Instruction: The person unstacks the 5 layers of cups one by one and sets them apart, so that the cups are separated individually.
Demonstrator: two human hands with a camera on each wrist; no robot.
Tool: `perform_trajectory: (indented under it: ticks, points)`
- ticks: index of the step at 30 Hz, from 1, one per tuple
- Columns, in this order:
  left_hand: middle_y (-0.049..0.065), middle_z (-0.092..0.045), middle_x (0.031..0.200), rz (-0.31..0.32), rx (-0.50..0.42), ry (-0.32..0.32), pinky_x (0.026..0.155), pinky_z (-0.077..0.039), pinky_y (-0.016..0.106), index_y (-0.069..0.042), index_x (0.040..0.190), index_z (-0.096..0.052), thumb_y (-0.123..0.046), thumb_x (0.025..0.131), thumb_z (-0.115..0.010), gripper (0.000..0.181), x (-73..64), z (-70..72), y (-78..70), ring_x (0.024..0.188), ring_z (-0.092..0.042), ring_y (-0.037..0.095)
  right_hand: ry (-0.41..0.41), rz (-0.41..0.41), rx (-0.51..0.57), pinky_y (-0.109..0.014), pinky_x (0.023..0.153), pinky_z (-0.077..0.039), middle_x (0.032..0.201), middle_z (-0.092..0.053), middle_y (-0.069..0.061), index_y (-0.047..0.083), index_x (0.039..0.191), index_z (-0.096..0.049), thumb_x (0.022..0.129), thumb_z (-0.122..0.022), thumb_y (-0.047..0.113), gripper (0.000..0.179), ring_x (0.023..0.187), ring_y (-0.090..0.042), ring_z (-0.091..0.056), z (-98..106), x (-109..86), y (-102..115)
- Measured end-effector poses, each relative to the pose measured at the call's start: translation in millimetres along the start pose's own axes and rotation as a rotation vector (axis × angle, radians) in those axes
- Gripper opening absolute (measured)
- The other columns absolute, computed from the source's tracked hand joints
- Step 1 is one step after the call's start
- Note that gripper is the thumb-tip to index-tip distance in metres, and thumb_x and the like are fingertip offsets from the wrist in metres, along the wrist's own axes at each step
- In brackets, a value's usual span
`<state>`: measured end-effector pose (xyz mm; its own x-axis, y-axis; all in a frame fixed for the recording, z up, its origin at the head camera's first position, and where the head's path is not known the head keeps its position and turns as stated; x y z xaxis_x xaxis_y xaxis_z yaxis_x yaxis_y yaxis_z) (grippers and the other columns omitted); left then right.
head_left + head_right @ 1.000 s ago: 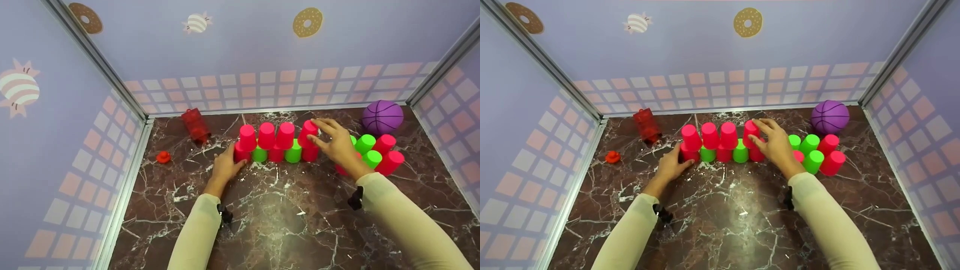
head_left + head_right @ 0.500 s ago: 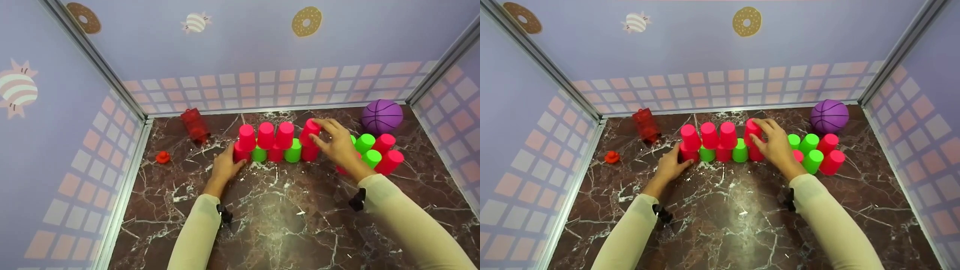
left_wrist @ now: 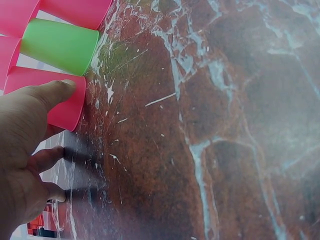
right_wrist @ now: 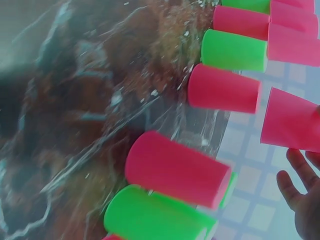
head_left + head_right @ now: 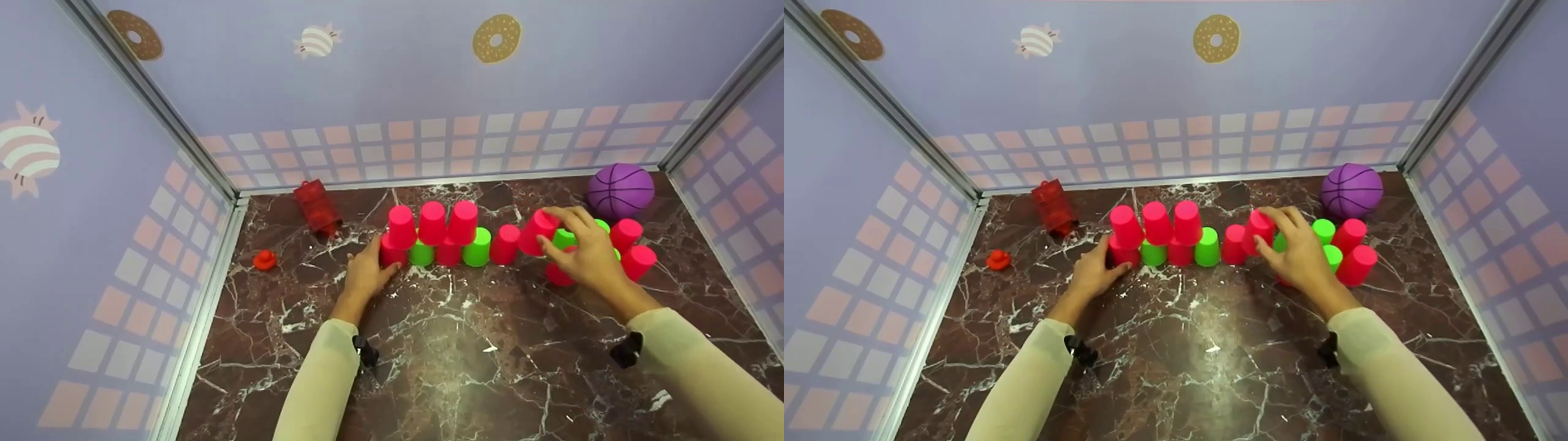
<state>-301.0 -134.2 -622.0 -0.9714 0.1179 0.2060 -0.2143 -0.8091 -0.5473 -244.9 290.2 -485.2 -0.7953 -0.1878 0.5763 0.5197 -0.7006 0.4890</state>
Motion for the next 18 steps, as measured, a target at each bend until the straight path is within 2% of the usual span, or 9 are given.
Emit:
perform_trajectory:
  ticks: [3, 4, 7, 12, 16, 18]
  points:
    - [0.016, -0.08, 0.128, 0.011, 0.007, 0.001, 0.112, -0.05, 0.074, -0.02, 0.15, -0.053, -0.049, 0.092, -0.087, 0.072, 4.4, -13.3, 13.3, 0.119, -0.078, 0.04, 0.002, 0.015, -0.025, -0.015, 0.087, -0.044, 0.12, -0.071, -0.019, 0.004, 0.141, -0.071, 0.086, -0.089, 0.004, 0.058, 0.097, -0.028, -0.067, 10.3, -11.0, -1.9]
    - [0.018, -0.08, 0.13, 0.029, 0.008, 0.008, 0.114, -0.046, 0.078, -0.019, 0.15, -0.053, -0.045, 0.091, -0.088, 0.073, 4.2, -11.5, 10.7, 0.12, -0.077, 0.043, 0.006, 0.017, -0.033, -0.015, 0.087, -0.044, 0.12, -0.071, -0.019, 0.004, 0.142, -0.071, 0.085, -0.089, 0.004, 0.059, 0.097, -0.028, -0.066, 13.3, -14.7, -2.6]
    - [0.019, -0.079, 0.133, 0.039, -0.005, 0.016, 0.118, -0.038, 0.083, -0.019, 0.151, -0.052, -0.044, 0.09, -0.089, 0.076, 7.1, -17.8, 17.2, 0.125, -0.076, 0.045, 0.021, 0.015, -0.057, -0.013, 0.089, -0.043, 0.118, -0.071, -0.018, 0.004, 0.142, -0.071, 0.084, -0.089, 0.005, 0.06, 0.099, -0.028, -0.067, 21.4, -27.1, -5.0]
    - [0.018, -0.078, 0.135, 0.039, -0.003, 0.032, 0.117, -0.04, 0.082, -0.021, 0.153, -0.052, -0.047, 0.092, -0.087, 0.075, 6.9, -16.3, 15.6, 0.126, -0.076, 0.043, 0.039, 0.02, -0.091, -0.01, 0.09, -0.043, 0.119, -0.071, -0.015, 0.004, 0.139, -0.071, 0.081, -0.09, 0.007, 0.061, 0.097, -0.023, -0.067, 33.0, -47.2, -7.4]
    - [0.017, -0.079, 0.134, 0.032, 0.031, 0.025, 0.115, -0.043, 0.081, -0.02, 0.153, -0.052, -0.047, 0.092, -0.088, 0.076, 9.2, -23.0, 22.7, 0.126, -0.076, 0.041, 0.041, 0.054, -0.102, -0.013, 0.074, -0.046, 0.118, -0.07, -0.013, 0.004, 0.138, -0.071, 0.081, -0.09, 0.009, 0.06, 0.084, -0.009, -0.058, 39.8, -59.1, -6.3]
    - [0.016, -0.079, 0.134, 0.026, 0.044, 0.022, 0.114, -0.044, 0.081, -0.02, 0.153, -0.052, -0.047, 0.091, -0.088, 0.077, 9.9, -26.1, 25.9, 0.125, -0.076, 0.04, 0.042, 0.066, -0.097, -0.013, 0.073, -0.045, 0.117, -0.07, -0.013, 0.004, 0.139, -0.071, 0.081, -0.09, 0.009, 0.061, 0.084, -0.006, -0.056, 41.6, -64.7, -6.4]
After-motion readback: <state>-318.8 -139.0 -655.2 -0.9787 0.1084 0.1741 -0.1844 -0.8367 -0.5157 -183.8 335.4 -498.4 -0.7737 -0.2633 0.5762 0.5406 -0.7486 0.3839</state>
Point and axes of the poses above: each hand's wrist, its own x-axis towards the middle knuckle, its own z-axis out of the back of the hand, y = z × x, the point moved 5 cm from there along x, towards the middle knuckle
